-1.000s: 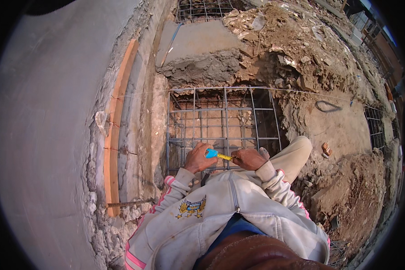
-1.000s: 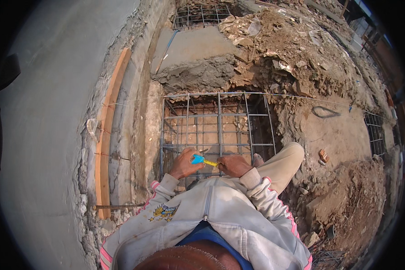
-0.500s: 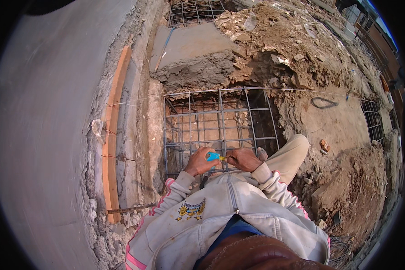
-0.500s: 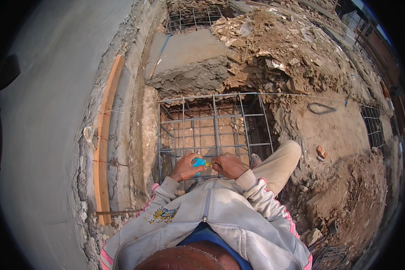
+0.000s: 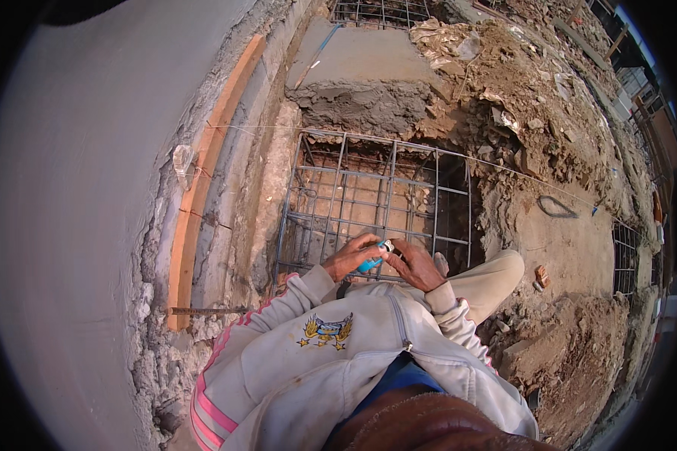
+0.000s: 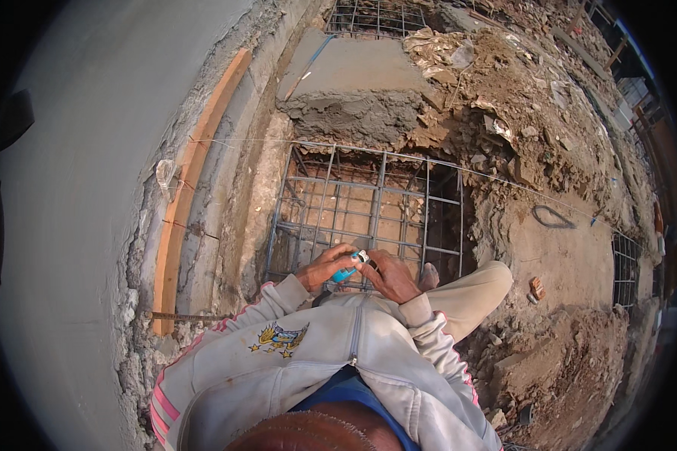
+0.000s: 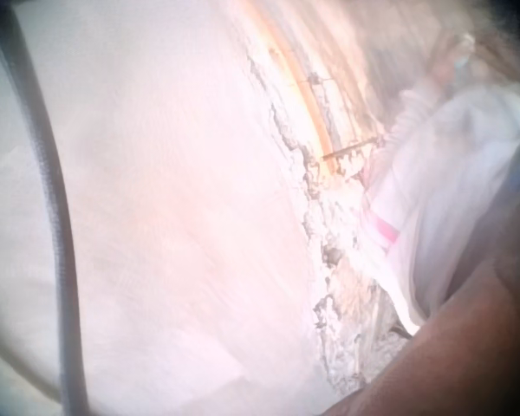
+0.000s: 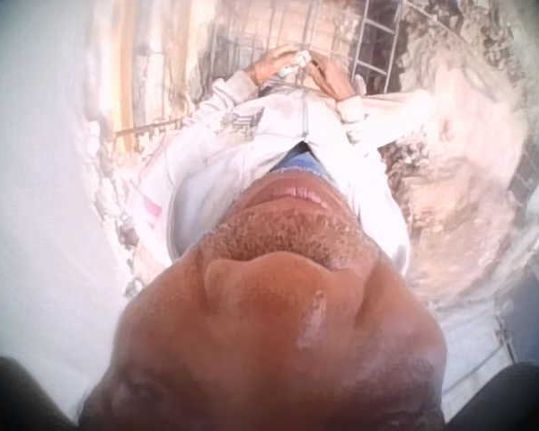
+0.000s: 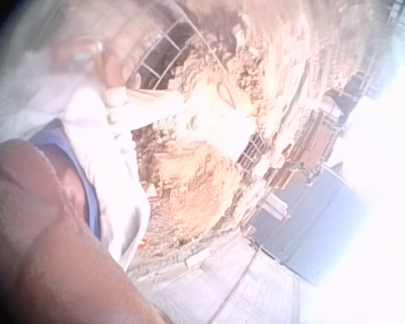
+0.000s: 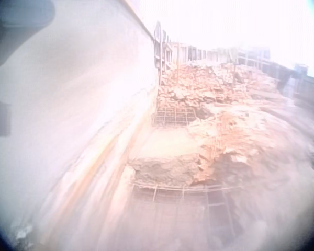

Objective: The person uses a tape measure to check the dimensions of a concrete wall and rebar reinforcement at a construction site.

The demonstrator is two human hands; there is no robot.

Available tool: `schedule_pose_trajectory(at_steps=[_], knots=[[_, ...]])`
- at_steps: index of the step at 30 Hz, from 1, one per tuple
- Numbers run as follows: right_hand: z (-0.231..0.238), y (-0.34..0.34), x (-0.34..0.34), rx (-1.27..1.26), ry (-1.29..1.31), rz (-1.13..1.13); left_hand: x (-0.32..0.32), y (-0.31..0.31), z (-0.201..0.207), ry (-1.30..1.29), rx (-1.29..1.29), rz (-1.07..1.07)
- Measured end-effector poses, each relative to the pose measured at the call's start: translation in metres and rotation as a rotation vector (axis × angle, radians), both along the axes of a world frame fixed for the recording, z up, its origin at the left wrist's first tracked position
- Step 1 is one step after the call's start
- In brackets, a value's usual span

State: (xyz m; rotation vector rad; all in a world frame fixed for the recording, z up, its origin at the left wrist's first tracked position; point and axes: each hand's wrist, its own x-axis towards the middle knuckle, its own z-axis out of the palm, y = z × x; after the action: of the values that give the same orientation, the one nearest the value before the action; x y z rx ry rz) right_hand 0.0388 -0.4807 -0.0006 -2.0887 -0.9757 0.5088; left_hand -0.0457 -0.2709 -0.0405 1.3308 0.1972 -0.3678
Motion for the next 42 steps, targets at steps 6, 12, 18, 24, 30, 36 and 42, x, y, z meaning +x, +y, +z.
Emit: schedule_pose_trajectory(at_steps=[6,12,18,24,30,36,42], knots=[[0.025,0.012,-0.012,-0.127,-0.049,0.087,0.002,-0.009,0.004,0.208,-0.053,0.056],[0.026,0.012,-0.008,-0.117,0.181,0.059,-0.006,-0.009,-0.016,0.166,-0.129,0.028],[0.025,0.018,0.002,-0.032,0.35,-0.011,-0.003,-0.008,0.001,0.302,-0.249,0.094],[-0.009,0.014,0.01,0.076,0.634,0.06,-0.007,-0.001,-0.016,0.192,-0.152,-0.019],[-0.033,0.007,0.007,0.029,0.79,0.1,-0.027,-0.013,-0.048,0.238,-0.196,0.028],[-0.066,0.01,0.0,0.166,0.693,-0.023,-0.013,-0.007,-0.025,0.334,-0.323,0.271],[-0.073,0.05,0.004,0.426,0.571,-0.3,0.014,-0.005,-0.003,0.306,-0.174,0.22]])
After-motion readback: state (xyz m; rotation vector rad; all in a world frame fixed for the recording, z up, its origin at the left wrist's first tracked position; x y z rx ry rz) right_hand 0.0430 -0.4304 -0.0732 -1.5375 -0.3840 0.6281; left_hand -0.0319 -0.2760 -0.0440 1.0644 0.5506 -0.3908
